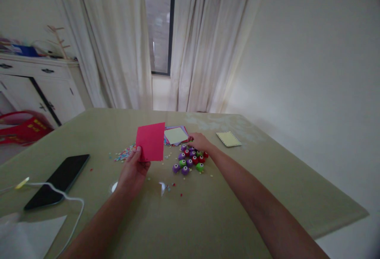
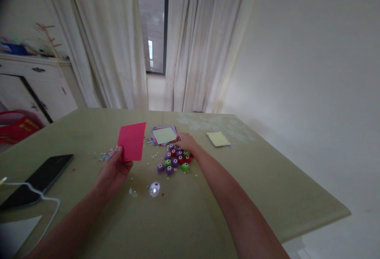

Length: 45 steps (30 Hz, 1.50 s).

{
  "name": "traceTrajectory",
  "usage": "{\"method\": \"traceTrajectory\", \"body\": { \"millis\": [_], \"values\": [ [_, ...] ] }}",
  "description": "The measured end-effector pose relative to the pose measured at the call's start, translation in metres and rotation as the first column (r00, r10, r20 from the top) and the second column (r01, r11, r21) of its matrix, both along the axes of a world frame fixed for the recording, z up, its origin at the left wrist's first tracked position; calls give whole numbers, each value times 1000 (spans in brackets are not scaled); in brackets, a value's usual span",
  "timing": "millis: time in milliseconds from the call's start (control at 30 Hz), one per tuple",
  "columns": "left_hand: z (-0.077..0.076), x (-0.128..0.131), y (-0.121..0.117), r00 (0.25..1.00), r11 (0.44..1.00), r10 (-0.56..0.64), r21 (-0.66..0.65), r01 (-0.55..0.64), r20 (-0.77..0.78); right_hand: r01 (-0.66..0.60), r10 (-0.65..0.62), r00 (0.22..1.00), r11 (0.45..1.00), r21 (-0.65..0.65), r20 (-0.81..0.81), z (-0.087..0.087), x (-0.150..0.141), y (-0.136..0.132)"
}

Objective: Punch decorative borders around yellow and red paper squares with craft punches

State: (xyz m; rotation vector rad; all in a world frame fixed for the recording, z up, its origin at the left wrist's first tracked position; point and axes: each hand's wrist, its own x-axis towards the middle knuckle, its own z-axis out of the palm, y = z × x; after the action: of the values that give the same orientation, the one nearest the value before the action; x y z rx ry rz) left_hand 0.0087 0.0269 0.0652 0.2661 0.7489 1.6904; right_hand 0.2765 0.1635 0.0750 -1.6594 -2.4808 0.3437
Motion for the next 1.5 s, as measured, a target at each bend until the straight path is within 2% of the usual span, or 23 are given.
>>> {"method": "traceTrajectory", "body": {
  "millis": [167, 500, 700, 833, 967, 1100, 1267, 1500],
  "values": [
    [2, -1, 1, 1000, 1000, 0, 3, 0, 10, 57, -57, 998, 998, -16, 3, 0, 5, -2],
    [4, 6, -3, 1000, 999, -16, -43, 16, -8, 98, -90, 983, 994, 45, -162, -15, 8, -17],
    [2, 13, -4, 999, 995, -35, -98, 33, -18, -19, 21, 948, 1000, 12, -318, -9, 41, -15],
    [5, 14, -9, 999, 994, -40, -105, 38, -16, -153, 116, 884, 987, -46, -452, -13, 58, -19],
    [11, 16, -13, 998, 994, -52, -101, 49, -28, -257, 169, 785, 964, -65, -595, -29, 45, -22],
    [15, 14, -14, 999, 994, -33, -105, 31, -23, -257, 151, 725, 964, -61, -672, -39, 27, -24],
    [16, 13, -12, 1000, 990, -21, -141, 19, -12, -294, 184, 703, 955, -46, -687, -37, 17, -30],
    [20, 11, -12, 1000, 992, -14, -124, 13, -2, -356, 240, 689, 934, -31, -684, -34, 12, -36]
  ]
}}
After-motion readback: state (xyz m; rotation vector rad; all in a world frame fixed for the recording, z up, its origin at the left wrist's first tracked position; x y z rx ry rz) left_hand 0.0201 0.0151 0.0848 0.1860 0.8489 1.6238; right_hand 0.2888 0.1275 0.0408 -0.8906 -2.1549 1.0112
